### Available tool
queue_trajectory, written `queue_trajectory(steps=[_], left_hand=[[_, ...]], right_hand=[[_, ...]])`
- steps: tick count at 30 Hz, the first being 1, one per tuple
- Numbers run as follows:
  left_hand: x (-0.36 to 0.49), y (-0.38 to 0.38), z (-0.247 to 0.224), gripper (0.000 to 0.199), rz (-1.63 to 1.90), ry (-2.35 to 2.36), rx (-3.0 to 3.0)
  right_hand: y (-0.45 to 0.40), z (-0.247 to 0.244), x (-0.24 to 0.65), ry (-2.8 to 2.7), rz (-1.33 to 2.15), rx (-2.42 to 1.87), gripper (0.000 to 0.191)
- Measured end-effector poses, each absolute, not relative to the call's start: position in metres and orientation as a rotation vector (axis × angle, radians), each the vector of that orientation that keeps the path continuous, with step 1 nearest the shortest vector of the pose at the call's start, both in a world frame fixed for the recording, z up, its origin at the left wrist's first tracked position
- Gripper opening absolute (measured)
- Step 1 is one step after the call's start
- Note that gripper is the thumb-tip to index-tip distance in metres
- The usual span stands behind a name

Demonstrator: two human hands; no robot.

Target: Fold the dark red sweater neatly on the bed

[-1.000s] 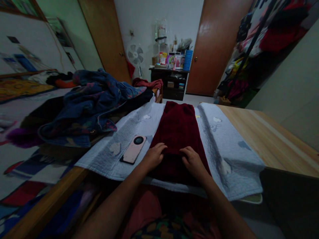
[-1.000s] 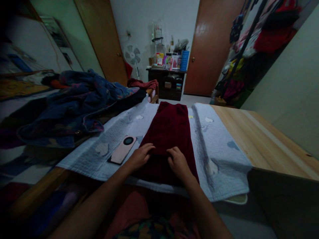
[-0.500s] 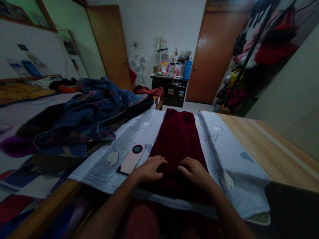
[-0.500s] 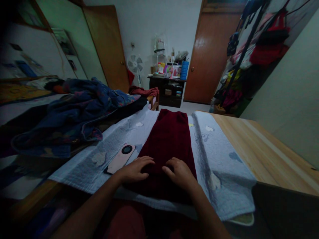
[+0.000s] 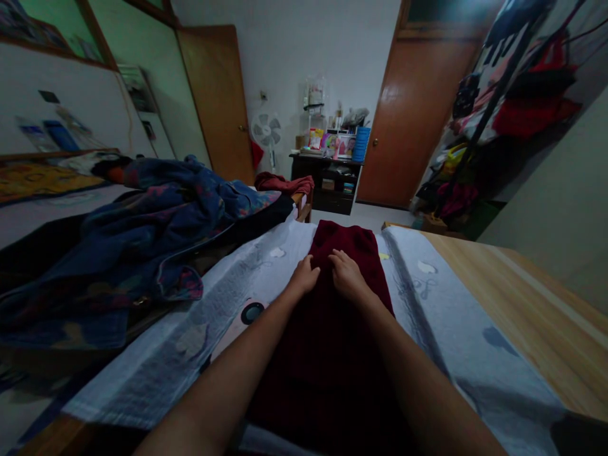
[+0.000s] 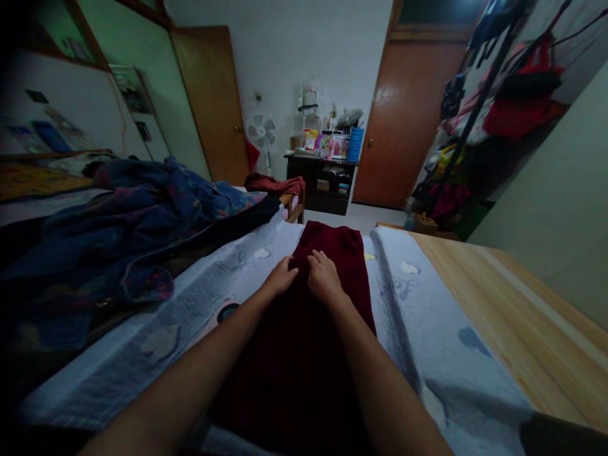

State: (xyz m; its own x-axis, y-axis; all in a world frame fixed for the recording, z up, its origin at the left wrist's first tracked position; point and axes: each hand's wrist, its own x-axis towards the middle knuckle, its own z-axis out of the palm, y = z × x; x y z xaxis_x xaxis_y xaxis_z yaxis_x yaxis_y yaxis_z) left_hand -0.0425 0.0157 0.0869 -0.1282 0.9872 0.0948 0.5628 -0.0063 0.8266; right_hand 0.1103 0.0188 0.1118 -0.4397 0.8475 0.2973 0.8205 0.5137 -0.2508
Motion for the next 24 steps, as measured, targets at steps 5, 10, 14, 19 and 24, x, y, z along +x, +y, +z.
queue_trajectory(steps=[5,10,14,19,24], left_hand=[[-0.033,0.07,0.068,0.035,0.999,1.773,1.461],[-0.023,0.103,0.051,0.027,0.929,1.739,1.427],[-0.025,0.126,0.044,0.026,0.893,1.732,1.429],[-0.026,0.14,0.035,0.024,0.913,1.758,1.482],[-0.026,0.136,0.029,0.032,0.976,1.739,1.556]], right_hand=[[0.053,0.09,0.101,-2.303,0.101,-1.512,0.048],[0.055,0.051,0.104,-2.249,0.007,-1.574,0.046],[0.051,0.038,0.103,-2.221,-0.042,-1.587,0.048],[0.059,0.051,0.107,-2.238,0.075,-1.59,0.042],[0.099,0.083,0.131,-2.074,0.409,-1.483,0.027]])
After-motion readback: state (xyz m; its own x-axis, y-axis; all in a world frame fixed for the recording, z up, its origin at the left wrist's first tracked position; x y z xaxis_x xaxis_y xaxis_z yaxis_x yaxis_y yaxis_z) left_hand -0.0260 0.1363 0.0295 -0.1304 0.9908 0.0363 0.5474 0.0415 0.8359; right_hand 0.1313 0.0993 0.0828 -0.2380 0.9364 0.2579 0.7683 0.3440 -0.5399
